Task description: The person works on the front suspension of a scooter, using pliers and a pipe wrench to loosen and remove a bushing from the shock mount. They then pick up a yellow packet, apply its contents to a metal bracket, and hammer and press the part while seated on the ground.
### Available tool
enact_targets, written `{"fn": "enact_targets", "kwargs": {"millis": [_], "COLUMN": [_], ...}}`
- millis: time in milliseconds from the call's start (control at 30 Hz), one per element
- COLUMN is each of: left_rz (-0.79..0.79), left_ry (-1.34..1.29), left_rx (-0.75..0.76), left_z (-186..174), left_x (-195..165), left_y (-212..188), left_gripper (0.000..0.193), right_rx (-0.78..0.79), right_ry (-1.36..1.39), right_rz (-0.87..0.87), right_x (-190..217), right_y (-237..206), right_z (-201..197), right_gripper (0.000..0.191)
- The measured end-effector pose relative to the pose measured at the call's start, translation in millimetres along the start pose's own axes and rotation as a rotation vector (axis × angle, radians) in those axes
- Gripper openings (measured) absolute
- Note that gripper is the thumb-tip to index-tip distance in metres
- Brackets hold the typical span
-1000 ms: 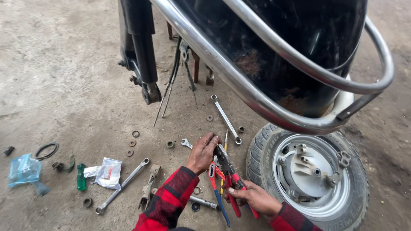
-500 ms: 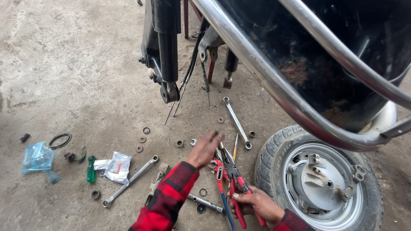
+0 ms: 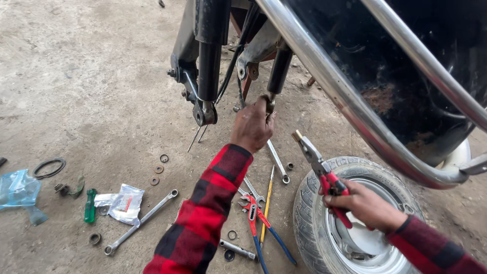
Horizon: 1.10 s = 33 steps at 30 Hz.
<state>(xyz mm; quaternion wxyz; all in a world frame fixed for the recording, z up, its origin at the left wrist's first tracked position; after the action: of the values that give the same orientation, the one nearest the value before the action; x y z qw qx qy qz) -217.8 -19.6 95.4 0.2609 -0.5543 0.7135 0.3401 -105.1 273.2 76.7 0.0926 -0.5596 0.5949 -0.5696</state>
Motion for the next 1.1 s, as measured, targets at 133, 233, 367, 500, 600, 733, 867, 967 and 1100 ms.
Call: {"fn": "enact_targets", "kwargs": {"millis": [133, 233, 367, 500, 600, 733, 867, 967, 1100], "left_rz": [-0.012, 0.143, 0.204, 0.201, 0.098, 0.137, 0.131, 0.122, 0.024], "left_ry": [-0.183, -0.694, -1.239, -1.449, -1.727, -1.714, -1.782, -1.748, -1.710], "left_rx": [0.074, 0.076, 0.312, 0.374, 0.368, 0.556, 0.530, 0.521, 0.444], "left_z": [13.7, 16.3, 28.2, 30.2, 35.7, 39.9, 46.6, 49.5, 47.2], "left_x": [18.8, 25.6, 29.4, 22.4, 17.5, 9.5, 15.8, 15.6, 16.7], "left_y": [11.3, 24.6, 29.1, 23.8, 43.1, 69.7, 73.4, 64.7, 57.2], "left_gripper": [0.020, 0.022, 0.038, 0.048, 0.083, 0.101, 0.100, 0.099, 0.098], "right_rx": [0.049, 0.020, 0.033, 0.043, 0.053, -0.031, 0.068, -0.039, -0.146], "right_ry": [-0.068, -0.073, -0.022, -0.054, 0.015, -0.064, -0.079, -0.117, -0.208], "right_rz": [-0.008, 0.003, -0.014, -0.055, -0.027, 0.069, 0.055, 0.198, 0.227], "right_x": [40.2, 60.5, 72.3, 78.9, 80.7, 89.2, 108.0, 107.3, 120.9], "right_y": [-5.0, -5.0, -3.6, 2.9, 7.2, 7.2, 12.2, 4.5, -4.0], "right_z": [-3.3, -9.7, -13.5, -16.3, -19.9, -31.2, -19.1, -22.3, -24.1], "right_gripper": [0.030, 0.029, 0.028, 0.030, 0.031, 0.031, 0.034, 0.039, 0.044]}}
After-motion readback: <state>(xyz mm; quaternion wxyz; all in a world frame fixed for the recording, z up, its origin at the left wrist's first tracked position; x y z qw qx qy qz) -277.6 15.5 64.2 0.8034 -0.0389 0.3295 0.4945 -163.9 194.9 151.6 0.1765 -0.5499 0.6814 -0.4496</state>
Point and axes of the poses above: each hand's wrist, its own y-axis towards the middle knuckle, its own z-axis out of the palm, x = y × z, the point moved 8 cm from there along y, towards the middle knuckle, and after that the axes turned 13 degrees about x, right-handed, at the moved point
